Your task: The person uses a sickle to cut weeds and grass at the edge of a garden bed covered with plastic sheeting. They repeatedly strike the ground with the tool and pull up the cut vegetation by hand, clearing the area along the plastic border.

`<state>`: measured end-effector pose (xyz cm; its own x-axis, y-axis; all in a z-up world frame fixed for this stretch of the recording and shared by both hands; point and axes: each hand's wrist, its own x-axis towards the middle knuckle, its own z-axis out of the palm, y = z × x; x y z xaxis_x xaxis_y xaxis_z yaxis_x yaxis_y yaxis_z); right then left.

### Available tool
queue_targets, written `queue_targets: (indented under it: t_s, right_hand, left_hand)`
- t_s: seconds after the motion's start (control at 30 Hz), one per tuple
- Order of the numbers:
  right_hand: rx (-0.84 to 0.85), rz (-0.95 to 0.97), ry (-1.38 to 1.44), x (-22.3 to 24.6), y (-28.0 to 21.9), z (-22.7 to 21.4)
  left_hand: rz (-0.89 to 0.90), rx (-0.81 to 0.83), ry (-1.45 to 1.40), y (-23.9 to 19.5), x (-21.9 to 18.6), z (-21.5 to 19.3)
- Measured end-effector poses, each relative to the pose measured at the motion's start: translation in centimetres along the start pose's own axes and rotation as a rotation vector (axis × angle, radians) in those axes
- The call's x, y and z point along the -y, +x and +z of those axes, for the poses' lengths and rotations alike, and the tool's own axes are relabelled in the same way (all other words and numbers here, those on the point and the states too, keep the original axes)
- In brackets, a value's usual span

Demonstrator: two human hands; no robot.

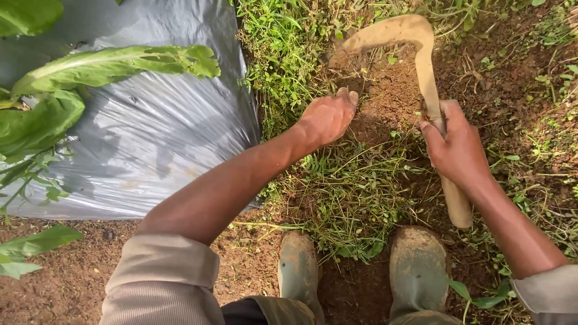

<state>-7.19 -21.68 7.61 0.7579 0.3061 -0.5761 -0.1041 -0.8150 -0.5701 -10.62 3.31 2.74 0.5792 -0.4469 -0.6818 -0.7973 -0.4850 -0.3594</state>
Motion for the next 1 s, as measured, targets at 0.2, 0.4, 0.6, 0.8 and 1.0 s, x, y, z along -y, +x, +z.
queue_targets:
  t_s: [0.2, 0.4, 0.6, 0.8, 1.0]
  right_hand:
    - [-0.127, -0.181, 0.418, 1.9, 0.2, 0.2]
    - [0.184, 0.149, -0.068, -1.1, -0.4, 1.4]
    - [0.178, 0.075, -0.207, -3.7, -3.3, 1.0]
    - [0.161, 0.124, -0.229, -0.5, -3.7, -1.0]
    - [-0.189, -0.229, 0.17, 2.9, -0.9, 0.3]
  left_hand:
    - [-0.191, -0.093, -0.689, 2.4, -0.2, 1.6]
    - [-0.093, -0.022, -0.32, 0.9, -0.2, 0.8]
    - [-0.332, -0.072, -1.296, -0.5, -0.5, 0.9]
    - [-0.467, -0.024, -1.628, -2.3, 0.0, -0.7]
    - [-0.416, -0.067, -1.78, -2.6, 0.1, -0.8]
